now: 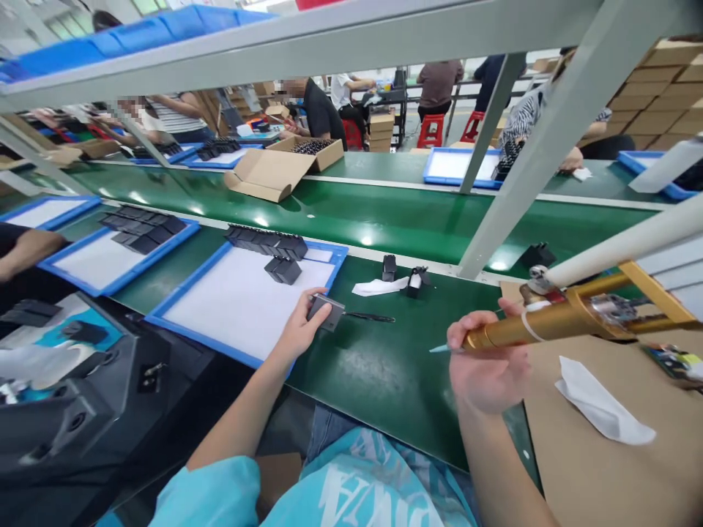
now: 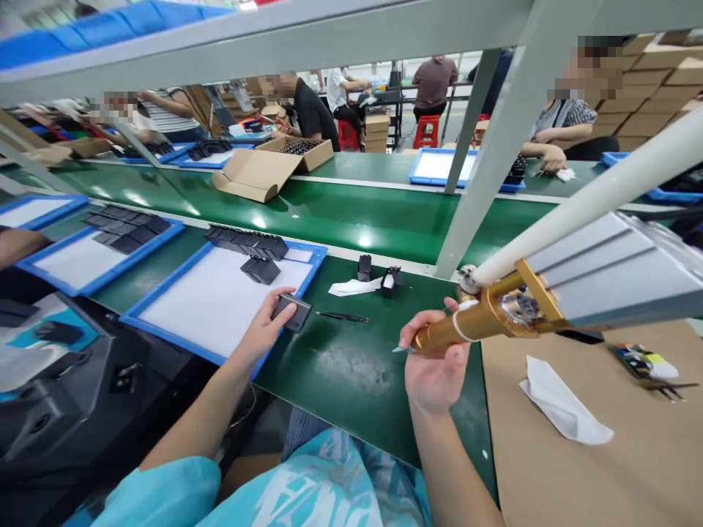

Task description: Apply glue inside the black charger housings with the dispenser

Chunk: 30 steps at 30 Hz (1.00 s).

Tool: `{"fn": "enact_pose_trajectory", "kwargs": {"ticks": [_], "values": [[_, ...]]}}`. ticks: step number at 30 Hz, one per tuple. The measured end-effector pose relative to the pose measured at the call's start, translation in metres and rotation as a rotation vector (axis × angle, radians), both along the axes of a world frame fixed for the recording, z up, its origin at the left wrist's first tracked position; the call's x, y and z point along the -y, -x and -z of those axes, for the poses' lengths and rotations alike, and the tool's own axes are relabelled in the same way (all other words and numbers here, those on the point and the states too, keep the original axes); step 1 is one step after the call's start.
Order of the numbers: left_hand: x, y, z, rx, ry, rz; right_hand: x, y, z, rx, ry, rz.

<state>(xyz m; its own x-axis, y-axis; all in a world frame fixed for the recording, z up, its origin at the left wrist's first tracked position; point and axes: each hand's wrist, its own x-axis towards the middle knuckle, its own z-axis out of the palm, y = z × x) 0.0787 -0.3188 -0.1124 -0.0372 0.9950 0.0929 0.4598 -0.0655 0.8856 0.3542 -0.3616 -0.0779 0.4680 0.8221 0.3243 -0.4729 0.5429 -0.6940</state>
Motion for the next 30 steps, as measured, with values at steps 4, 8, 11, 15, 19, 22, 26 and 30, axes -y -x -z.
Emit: {"fn": "enact_pose_trajectory", "kwargs": {"ticks": [4,8,11,15,19,22,26,30], "values": [[-0.049,0.05,-0.005,-0.826,-0.363,-0.11,0.0,0.0,0.002,0.001,-0.011,-0.026],[-0.091,0.081,0.001,-1.18,-0.382,-0.051,-0.001,0.001,0.005,0.006,0.007,-0.031],[-0.105,0.084,0.003,-1.226,-0.382,-0.013,-0.001,0.002,0.006,0.005,0.004,-0.028],[-0.114,0.048,-0.003,-1.08,-0.482,-0.002,0.001,0.003,0.005,-0.003,0.0,-0.042],[-0.131,-0.027,-0.002,-0.825,-0.415,0.39,0.001,0.003,0.004,-0.007,-0.014,-0.044],[-0.151,-0.074,0.006,-0.765,-0.252,0.516,-0.001,0.003,0.005,0.007,-0.021,-0.033],[-0.161,-0.087,0.001,-0.764,-0.176,0.505,-0.001,0.003,0.006,0.006,-0.025,-0.031],[-0.12,-0.066,-0.02,-0.714,-0.183,0.511,0.001,0.004,0.004,-0.015,-0.027,-0.049]]}}
